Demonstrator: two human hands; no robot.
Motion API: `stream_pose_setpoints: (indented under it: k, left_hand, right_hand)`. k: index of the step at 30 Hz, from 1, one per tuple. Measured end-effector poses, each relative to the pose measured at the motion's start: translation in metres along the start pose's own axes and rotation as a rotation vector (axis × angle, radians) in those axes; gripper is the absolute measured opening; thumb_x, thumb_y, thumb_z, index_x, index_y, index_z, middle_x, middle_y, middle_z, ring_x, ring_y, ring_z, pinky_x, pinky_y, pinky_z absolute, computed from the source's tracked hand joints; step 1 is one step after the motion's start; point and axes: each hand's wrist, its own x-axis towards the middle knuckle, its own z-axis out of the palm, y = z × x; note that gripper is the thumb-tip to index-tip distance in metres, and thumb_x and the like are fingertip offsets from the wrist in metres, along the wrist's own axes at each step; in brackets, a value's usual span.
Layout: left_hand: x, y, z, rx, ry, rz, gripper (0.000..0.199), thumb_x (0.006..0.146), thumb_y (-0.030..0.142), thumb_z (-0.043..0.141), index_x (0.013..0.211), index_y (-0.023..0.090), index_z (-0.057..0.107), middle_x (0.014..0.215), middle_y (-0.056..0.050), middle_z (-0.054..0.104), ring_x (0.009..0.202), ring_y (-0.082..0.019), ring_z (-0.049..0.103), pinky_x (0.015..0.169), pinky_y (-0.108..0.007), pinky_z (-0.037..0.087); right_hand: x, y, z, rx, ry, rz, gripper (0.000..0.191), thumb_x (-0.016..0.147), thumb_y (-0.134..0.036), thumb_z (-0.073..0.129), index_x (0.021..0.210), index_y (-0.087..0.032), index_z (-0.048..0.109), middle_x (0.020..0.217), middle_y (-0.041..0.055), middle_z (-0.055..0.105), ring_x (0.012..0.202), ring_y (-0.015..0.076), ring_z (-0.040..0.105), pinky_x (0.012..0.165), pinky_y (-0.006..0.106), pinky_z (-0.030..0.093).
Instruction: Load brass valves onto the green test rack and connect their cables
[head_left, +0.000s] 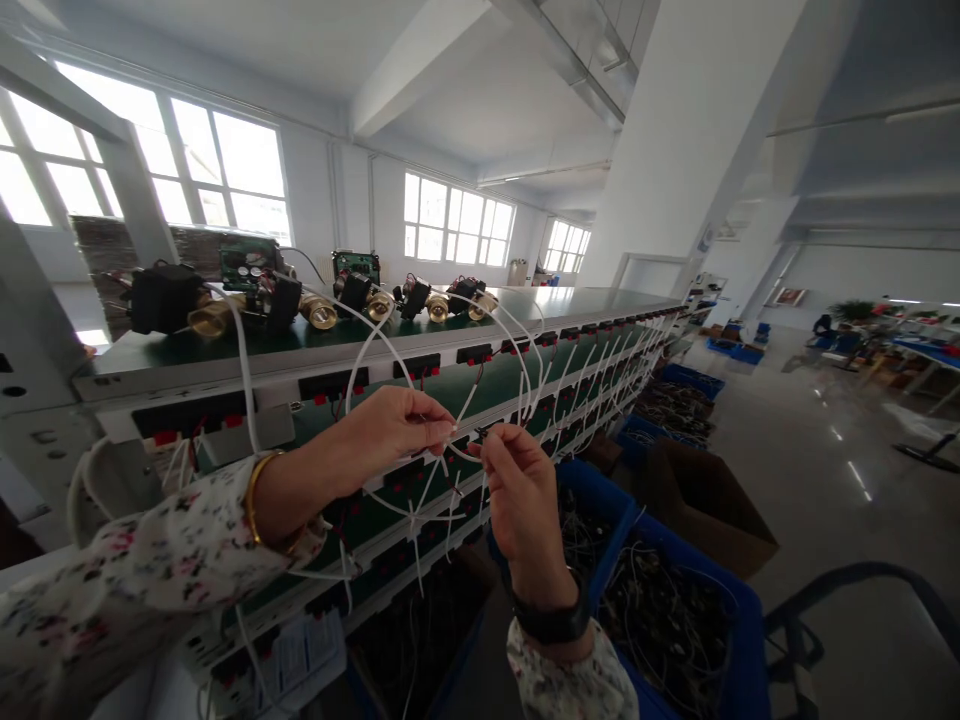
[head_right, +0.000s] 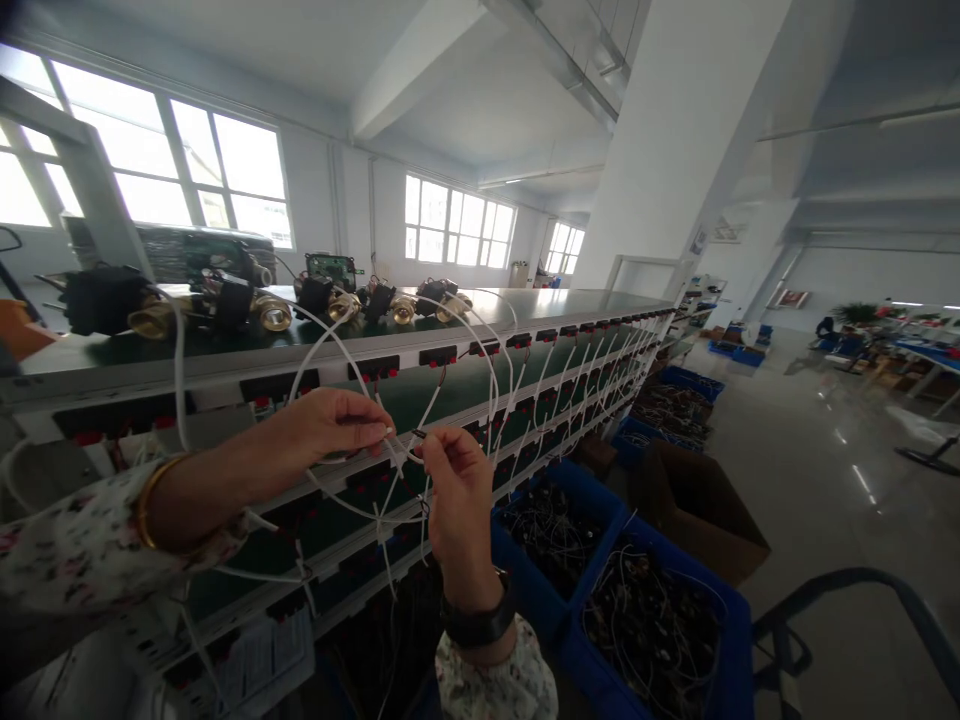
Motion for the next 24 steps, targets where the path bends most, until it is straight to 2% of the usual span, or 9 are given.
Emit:
stream_pose_setpoints:
  k: [3,7,9,16,24]
  left_hand:
    - [-0.001,-0.004,-0.004,-0.043,-0.022,-0.033,0.026,0.072,0.035,0.058,0.083,0.012,0.064,0.067,-0.002,0.062,0.059,-0.011,0.050,0.055,-0.022,0.035]
    - [-0.001,-0.009,-0.004,-0.037,-0.072,-0.017,0.022,0.074,0.033,0.057,0.082,0.013,0.063,0.053,0.003,0.054,0.052,-0.009,0.048,0.053,-0.021,0.033]
    - [-0.002,-0.010,-0.005,-0.011,-0.077,0.002,0.020,0.074,0.031,0.057,0.081,0.014,0.064,0.054,0.004,0.052,0.051,-0.008,0.046,0.052,-0.020,0.032]
    - [-0.002,-0.013,-0.003,0.075,-0.095,0.015,0.026,0.074,0.033,0.056,0.088,0.012,0.064,0.065,0.000,0.056,0.058,-0.011,0.050,0.053,-0.020,0.037]
    - [-0.003,-0.015,0.001,0.141,-0.058,0.047,0.027,0.076,0.034,0.054,0.090,0.014,0.066,0.066,-0.001,0.058,0.058,-0.011,0.050,0.052,-0.020,0.035]
  right_hand:
    - [-0.006,0.000,0.008,-0.010,-0.055,-0.023,0.009,0.075,-0.027,0.066,0.079,-0.019,0.063,0.072,-0.0013,0.056,0.068,0.0110,0.051,0.069,0.026,0.045]
    - [-0.011,-0.001,0.012,-0.036,-0.089,-0.062,0.004,0.077,-0.022,0.064,0.081,-0.021,0.065,0.076,-0.0010,0.061,0.073,0.0113,0.054,0.070,0.024,0.044]
    - [-0.012,-0.003,0.012,-0.087,-0.092,-0.076,0.003,0.078,-0.021,0.062,0.080,-0.021,0.064,0.074,-0.0017,0.060,0.072,0.0110,0.054,0.068,0.023,0.043]
    - [-0.017,-0.018,0.016,-0.442,-0.056,-0.096,0.006,0.080,-0.020,0.054,0.078,-0.018,0.059,0.083,0.0029,0.063,0.078,0.0151,0.058,0.071,0.027,0.046]
    - [-0.019,-0.017,0.018,-0.579,-0.005,-0.159,0.006,0.077,-0.016,0.054,0.077,-0.019,0.059,0.080,0.0027,0.064,0.077,0.0157,0.059,0.070,0.027,0.047]
